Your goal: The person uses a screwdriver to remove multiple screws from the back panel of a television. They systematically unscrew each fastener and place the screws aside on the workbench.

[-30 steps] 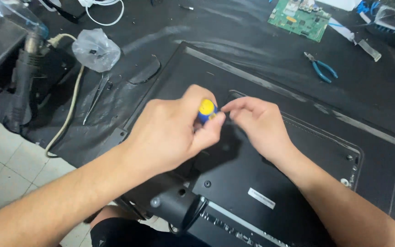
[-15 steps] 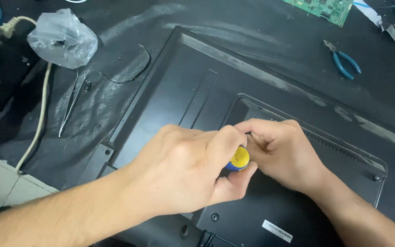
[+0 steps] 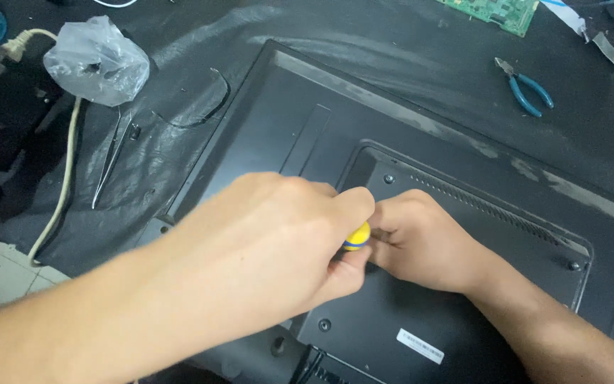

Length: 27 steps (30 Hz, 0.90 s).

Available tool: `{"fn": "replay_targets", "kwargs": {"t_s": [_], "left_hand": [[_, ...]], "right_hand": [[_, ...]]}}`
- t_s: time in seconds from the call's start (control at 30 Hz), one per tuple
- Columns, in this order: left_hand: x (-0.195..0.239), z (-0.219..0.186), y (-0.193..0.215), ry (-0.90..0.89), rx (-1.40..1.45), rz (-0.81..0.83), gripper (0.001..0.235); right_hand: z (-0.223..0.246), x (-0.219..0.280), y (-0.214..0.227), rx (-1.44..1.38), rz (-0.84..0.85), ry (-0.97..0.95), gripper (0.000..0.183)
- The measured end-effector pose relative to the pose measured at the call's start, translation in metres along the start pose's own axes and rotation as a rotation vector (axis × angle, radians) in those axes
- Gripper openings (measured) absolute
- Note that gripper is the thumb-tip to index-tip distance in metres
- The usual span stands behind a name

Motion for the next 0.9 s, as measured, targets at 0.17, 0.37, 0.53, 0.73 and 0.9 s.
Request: {"fn": "replay_targets", "kwargs": {"t_s": [0.17, 0.37, 0.53, 0.73, 0.9], "left_hand": [[-0.007, -0.021, 0.023, 0.073, -0.079, 0.438, 0.015], [-0.021, -0.043, 0.020, 0.036, -0.372, 0.398, 0.038], [-0.019, -0.046, 0.016, 0.093, -0.385, 0.360, 0.014], [-0.032, -0.052, 0.022, 0.228, -0.530, 0.421, 0.027], [-0.029, -0.049, 0.023, 0.115, -0.551, 0.449, 0.018]], "right_hand": [[0.000, 0.000, -0.008, 0.164, 0.054, -0.148, 0.016], [-0.011, 0.003, -0.013, 0.194, -0.023, -0.141, 0.028], [-0.005, -0.003, -0.016, 0.255, -0.047, -0.150, 0.025], [-0.008, -0.009, -0.018, 0.300, -0.008, -0.470, 0.036], [-0.005, -0.004, -0.014, 0.139, -0.099, -0.136, 0.067]]}}
Point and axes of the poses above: each hand's wrist, its own x-axis away from the middle knuckle, its own y-axis out of the back of the hand, z = x × y, the point moved 3 cm from there along -x, towards the middle knuckle, and after that the axes turned 6 degrees about -x, right-handed, at the moved point
